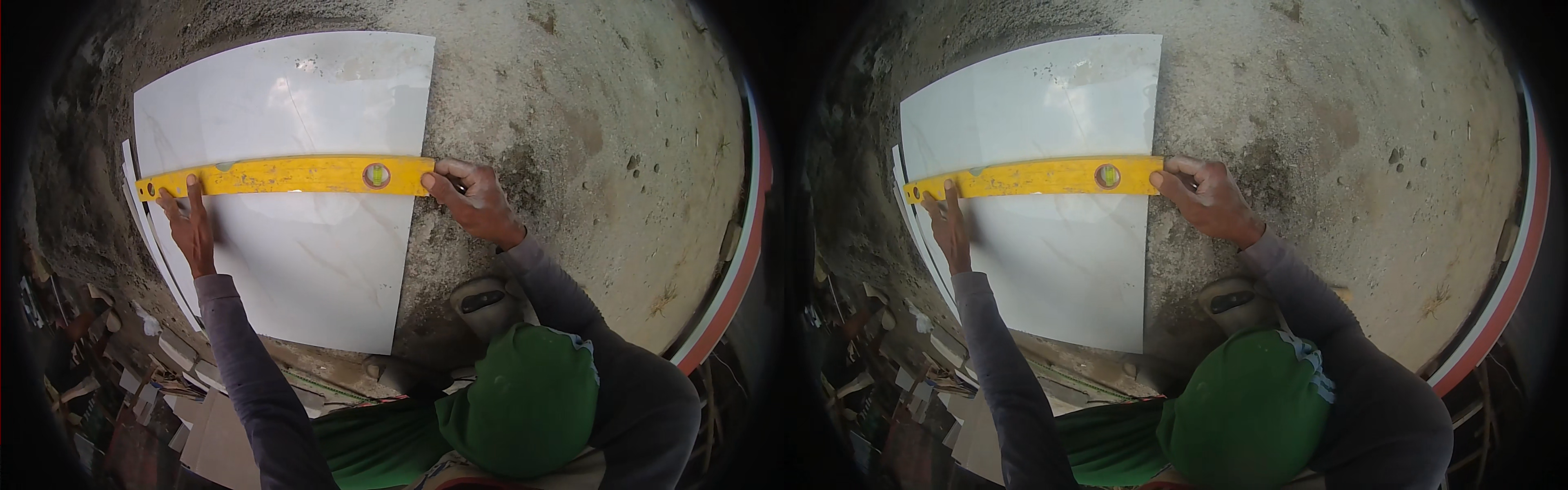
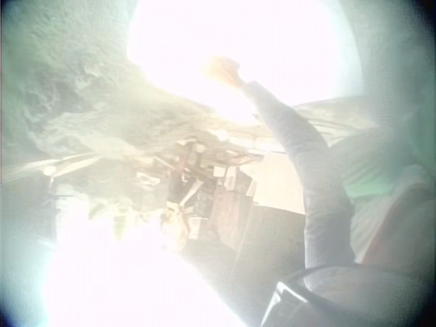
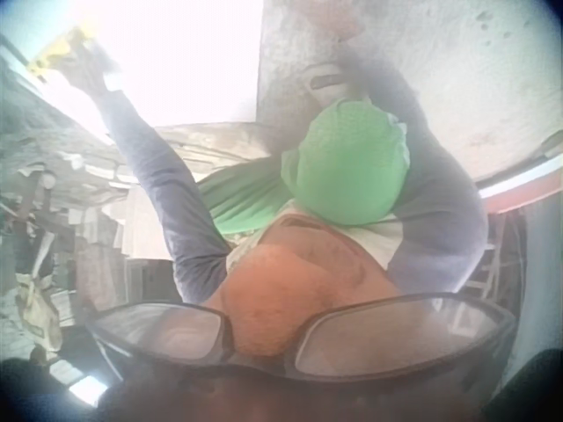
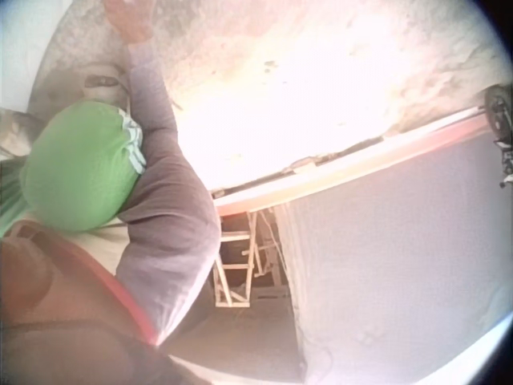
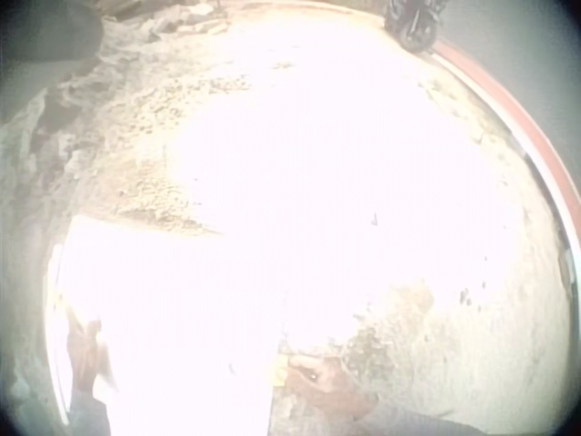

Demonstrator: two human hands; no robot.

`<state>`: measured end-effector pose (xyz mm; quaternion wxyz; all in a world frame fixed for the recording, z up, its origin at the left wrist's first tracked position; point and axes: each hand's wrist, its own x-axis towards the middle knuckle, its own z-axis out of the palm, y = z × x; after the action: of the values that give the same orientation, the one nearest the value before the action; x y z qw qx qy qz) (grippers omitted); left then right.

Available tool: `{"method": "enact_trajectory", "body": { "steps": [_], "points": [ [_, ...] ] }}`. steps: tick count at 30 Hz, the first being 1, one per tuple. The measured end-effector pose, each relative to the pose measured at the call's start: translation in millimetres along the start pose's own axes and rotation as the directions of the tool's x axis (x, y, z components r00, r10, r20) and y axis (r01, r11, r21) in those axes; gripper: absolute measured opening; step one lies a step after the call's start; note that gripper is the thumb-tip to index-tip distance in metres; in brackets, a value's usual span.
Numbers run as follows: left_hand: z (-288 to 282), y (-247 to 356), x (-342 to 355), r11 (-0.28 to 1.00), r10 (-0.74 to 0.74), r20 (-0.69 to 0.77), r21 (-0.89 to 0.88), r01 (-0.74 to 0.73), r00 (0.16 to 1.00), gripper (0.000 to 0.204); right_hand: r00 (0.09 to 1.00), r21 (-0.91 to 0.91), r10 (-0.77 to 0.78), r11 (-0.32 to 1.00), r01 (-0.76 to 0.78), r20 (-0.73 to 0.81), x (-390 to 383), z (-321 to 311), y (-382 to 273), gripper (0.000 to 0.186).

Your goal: The person measures and marks a tile using a measuring tape, level, and pencil, then uses an angle grinder to cut the tile along the marked line.

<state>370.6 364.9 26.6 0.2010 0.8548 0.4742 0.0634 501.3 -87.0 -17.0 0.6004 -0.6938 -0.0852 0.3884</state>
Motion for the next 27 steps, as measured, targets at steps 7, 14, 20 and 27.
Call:
{"method": "enact_trajectory", "body": {
  "steps": [7, 14, 20, 27],
  "points": [
    [-1.2, -10.4, 3.8, 0.988, 0.065, 0.024, 0.14, -0.068, 0.998, 0.136, 1.0, -0.007, -0.013, 1.0, 0.013, 0.003, 0.4, 2.3, -8.1, 0.034],
    [2.5, -13.8, 3.7, 0.989, 0.054, 0.042, 0.138, -0.059, 0.998, 0.137, 1.0, 0.016, 0.011, 1.0, -0.011, 0.004, 0.8, 3.1, -2.0, 0.04],
    [1.2, -12.9, 7.2, 0.987, 0.062, 0.022, 0.144, -0.064, 0.998, 0.136, 1.0, -0.007, -0.022, 1.0, 0.022, -0.018, 1.2, 1.5, -3.1, 0.04],
    [0.8, -14.3, 5.7, 0.988, 0.072, 0.015, 0.133, -0.073, 0.997, 0.134, 0.999, -0.009, -0.033, 0.999, 0.033, -0.014, 0.8, 3.0, -3.7, 0.04]
  ]
}}
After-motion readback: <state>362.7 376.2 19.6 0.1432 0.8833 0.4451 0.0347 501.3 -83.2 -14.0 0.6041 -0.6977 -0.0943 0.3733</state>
